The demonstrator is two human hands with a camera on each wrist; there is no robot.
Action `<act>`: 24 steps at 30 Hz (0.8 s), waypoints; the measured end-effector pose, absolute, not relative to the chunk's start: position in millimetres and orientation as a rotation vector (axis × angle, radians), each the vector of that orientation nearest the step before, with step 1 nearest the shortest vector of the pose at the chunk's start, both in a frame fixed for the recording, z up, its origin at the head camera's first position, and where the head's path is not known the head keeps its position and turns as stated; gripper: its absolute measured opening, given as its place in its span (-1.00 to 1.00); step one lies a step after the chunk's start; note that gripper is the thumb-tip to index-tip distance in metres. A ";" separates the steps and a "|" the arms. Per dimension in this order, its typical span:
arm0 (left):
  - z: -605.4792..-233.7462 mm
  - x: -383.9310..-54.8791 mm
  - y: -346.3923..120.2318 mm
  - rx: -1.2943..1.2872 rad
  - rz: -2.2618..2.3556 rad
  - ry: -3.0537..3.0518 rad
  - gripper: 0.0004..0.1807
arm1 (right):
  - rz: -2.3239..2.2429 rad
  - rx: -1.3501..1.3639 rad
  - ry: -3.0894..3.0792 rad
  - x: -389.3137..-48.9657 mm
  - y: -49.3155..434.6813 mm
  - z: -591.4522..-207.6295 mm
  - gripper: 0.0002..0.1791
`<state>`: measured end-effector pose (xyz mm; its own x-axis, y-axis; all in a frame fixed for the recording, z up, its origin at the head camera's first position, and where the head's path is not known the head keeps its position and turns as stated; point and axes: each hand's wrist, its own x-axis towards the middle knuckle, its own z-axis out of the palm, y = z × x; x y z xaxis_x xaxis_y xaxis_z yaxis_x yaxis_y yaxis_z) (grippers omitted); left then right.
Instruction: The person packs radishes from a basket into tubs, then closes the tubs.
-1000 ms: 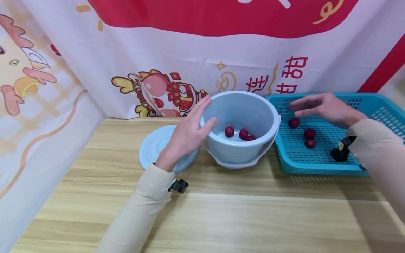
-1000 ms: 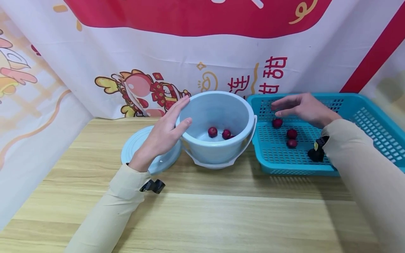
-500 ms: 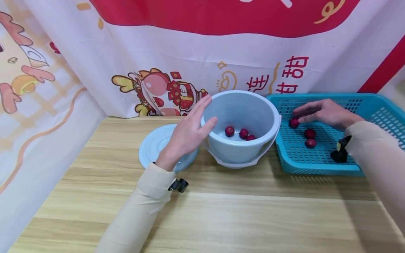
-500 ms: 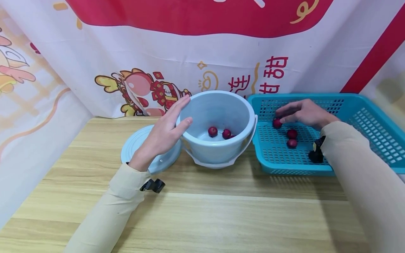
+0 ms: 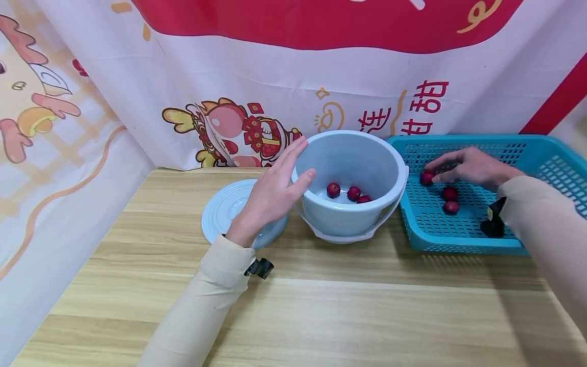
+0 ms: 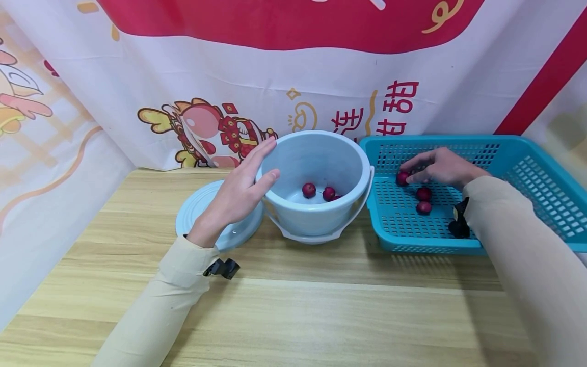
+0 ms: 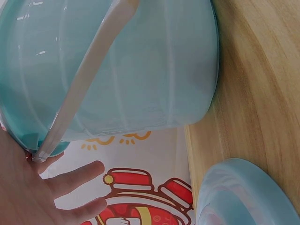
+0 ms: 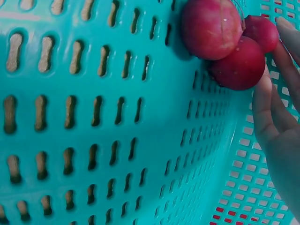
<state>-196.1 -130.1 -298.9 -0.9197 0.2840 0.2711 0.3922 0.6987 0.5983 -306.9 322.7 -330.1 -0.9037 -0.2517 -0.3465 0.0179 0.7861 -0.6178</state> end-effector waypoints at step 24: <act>-298.8 -195.6 -129.6 -0.549 -1.024 -2.749 -0.19 | -0.724 -0.261 2.664 -306.8 317.8 -330.1 -0.38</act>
<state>-195.6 -129.6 -298.8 -0.9203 0.2830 0.2700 0.3907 0.6988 0.5992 -306.8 317.8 -330.1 -0.9157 -0.2690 -0.2985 -0.0809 0.8511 -0.5188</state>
